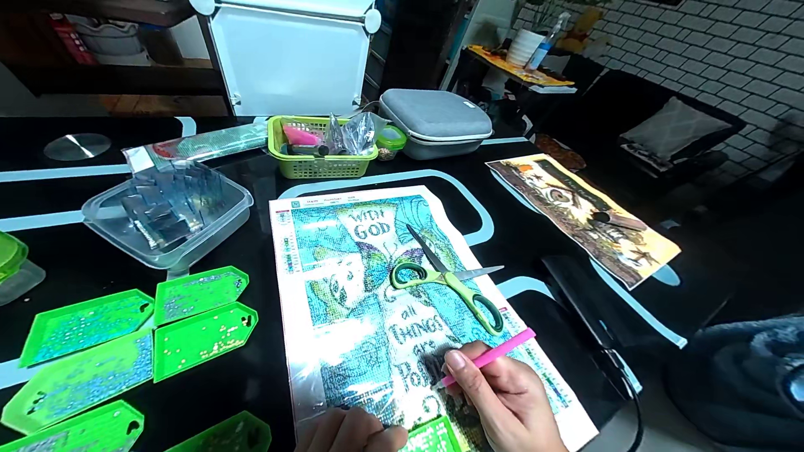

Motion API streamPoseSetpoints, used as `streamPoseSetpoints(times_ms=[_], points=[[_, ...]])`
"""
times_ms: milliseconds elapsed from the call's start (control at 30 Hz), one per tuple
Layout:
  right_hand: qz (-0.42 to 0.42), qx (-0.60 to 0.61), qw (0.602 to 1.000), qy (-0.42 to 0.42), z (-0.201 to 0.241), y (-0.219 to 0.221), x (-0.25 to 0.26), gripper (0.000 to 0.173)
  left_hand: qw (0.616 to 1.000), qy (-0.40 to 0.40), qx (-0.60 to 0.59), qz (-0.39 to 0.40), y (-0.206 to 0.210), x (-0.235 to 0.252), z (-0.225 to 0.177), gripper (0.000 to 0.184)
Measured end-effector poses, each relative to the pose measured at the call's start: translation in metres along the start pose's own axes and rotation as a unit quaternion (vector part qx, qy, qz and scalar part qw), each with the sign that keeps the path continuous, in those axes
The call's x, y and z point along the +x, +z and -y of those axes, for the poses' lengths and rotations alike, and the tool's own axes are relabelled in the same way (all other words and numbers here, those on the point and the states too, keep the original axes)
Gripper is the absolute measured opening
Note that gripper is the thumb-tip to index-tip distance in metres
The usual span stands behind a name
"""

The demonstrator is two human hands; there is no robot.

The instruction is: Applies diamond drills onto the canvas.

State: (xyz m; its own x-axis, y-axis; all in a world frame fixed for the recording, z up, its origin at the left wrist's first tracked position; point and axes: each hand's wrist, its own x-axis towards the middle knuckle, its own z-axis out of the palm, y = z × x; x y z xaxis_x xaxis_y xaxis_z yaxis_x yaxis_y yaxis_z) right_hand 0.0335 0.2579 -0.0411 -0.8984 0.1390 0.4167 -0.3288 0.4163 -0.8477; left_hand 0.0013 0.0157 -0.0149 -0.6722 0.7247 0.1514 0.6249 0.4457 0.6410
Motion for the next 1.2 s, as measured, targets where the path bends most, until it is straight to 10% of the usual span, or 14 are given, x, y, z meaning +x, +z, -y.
streamPoseSetpoints(times_ms=[467,1200], points=[[0.015,-0.177,0.980,-0.088,0.006,0.001,-0.002,0.026,1.000,0.002,0.001,-0.005,0.000,-0.001,0.000,0.046],[0.094,-0.054,0.991,-0.075,0.025,0.021,-0.011,0.026,1.000,0.007,0.011,-0.024,0.005,-0.001,0.001,0.045]])
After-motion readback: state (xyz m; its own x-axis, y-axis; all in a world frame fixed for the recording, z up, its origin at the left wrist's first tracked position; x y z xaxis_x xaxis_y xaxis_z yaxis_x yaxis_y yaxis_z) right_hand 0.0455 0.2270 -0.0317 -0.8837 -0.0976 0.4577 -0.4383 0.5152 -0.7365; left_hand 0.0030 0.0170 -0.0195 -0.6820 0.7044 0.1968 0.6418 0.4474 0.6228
